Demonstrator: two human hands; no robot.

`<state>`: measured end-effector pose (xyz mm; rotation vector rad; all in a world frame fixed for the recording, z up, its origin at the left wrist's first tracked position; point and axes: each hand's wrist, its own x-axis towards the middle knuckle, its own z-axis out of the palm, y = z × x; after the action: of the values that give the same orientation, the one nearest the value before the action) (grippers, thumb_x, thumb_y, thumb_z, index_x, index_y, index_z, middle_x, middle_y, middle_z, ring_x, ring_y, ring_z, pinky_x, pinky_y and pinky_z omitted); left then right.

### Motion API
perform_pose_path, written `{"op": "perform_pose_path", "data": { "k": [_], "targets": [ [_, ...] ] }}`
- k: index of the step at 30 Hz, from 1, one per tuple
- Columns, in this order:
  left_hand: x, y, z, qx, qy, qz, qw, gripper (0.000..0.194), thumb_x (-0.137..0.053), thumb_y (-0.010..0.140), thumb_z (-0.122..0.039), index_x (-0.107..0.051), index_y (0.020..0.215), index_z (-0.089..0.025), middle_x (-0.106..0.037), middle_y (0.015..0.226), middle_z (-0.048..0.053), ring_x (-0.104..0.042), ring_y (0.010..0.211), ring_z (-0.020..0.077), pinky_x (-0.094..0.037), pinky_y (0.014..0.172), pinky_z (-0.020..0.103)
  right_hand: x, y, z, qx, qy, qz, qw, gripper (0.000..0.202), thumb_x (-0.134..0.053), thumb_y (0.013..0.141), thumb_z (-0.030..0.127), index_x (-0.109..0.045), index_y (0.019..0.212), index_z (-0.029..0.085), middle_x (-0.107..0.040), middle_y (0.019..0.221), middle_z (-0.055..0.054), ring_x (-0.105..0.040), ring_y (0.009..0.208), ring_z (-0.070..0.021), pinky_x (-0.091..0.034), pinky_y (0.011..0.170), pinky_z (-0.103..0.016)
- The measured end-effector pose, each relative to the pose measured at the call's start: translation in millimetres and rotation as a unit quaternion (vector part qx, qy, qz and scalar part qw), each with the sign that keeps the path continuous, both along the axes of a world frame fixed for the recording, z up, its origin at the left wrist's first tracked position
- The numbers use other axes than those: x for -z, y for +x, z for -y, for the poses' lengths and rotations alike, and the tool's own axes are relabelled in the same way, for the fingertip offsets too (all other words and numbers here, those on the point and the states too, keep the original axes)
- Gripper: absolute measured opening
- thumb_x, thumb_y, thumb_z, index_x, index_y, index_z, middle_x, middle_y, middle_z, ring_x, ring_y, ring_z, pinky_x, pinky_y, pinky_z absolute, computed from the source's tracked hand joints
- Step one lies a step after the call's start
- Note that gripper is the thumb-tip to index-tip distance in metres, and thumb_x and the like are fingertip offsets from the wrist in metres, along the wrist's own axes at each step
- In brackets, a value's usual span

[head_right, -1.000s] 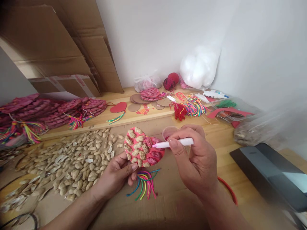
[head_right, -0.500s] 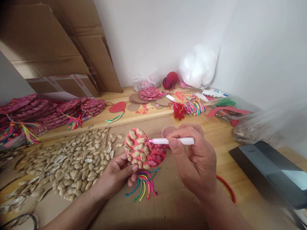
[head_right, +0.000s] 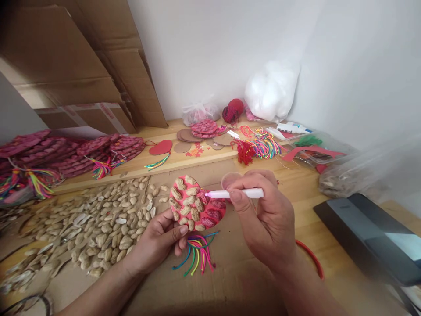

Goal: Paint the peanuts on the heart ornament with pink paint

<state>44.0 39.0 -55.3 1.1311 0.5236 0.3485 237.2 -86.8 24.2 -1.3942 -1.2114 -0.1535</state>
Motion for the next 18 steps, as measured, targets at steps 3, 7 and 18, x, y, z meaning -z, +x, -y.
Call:
{"op": "perform_pose_path", "data": {
  "k": [3,7,18],
  "targets": [
    [-0.2,0.1,0.3,-0.001,-0.002,-0.001,1.0,0.028,-0.08,0.083,-0.037,-0.064,0.091,-0.015,-0.066,0.057,-0.001,-0.057,0.042,0.0077,-0.044,0.042,0.015,0.0,-0.3,-0.4,0.004,0.015,0.003,1.0,0.011,-0.06,0.091,0.014,-0.064,0.092,0.025,-0.063,0.083,0.0,-0.06,0.087,-0.0171,-0.047,0.085,-0.035],
    [0.0,0.2,0.5,-0.004,-0.002,0.003,1.0,0.028,-0.08,0.083,-0.037,-0.064,0.09,-0.015,-0.066,0.056,-0.001,-0.056,0.041,0.0075,-0.043,0.041,0.015,1.2,-0.2,-1.4,0.002,0.009,0.01,1.0,0.012,-0.06,0.091,0.015,-0.065,0.094,0.025,-0.065,0.085,-0.001,-0.061,0.088,-0.0184,-0.047,0.084,-0.037],
    [-0.1,0.1,0.1,-0.002,0.001,0.003,1.0,0.029,-0.08,0.082,-0.039,-0.064,0.089,-0.015,-0.066,0.056,-0.001,-0.056,0.041,0.0076,-0.043,0.041,0.015,2.5,1.5,-1.6,0.004,0.012,0.014,1.0,0.013,-0.06,0.09,0.014,-0.065,0.095,0.025,-0.066,0.087,-0.001,-0.061,0.091,-0.0183,-0.048,0.086,-0.036]
  ]
}}
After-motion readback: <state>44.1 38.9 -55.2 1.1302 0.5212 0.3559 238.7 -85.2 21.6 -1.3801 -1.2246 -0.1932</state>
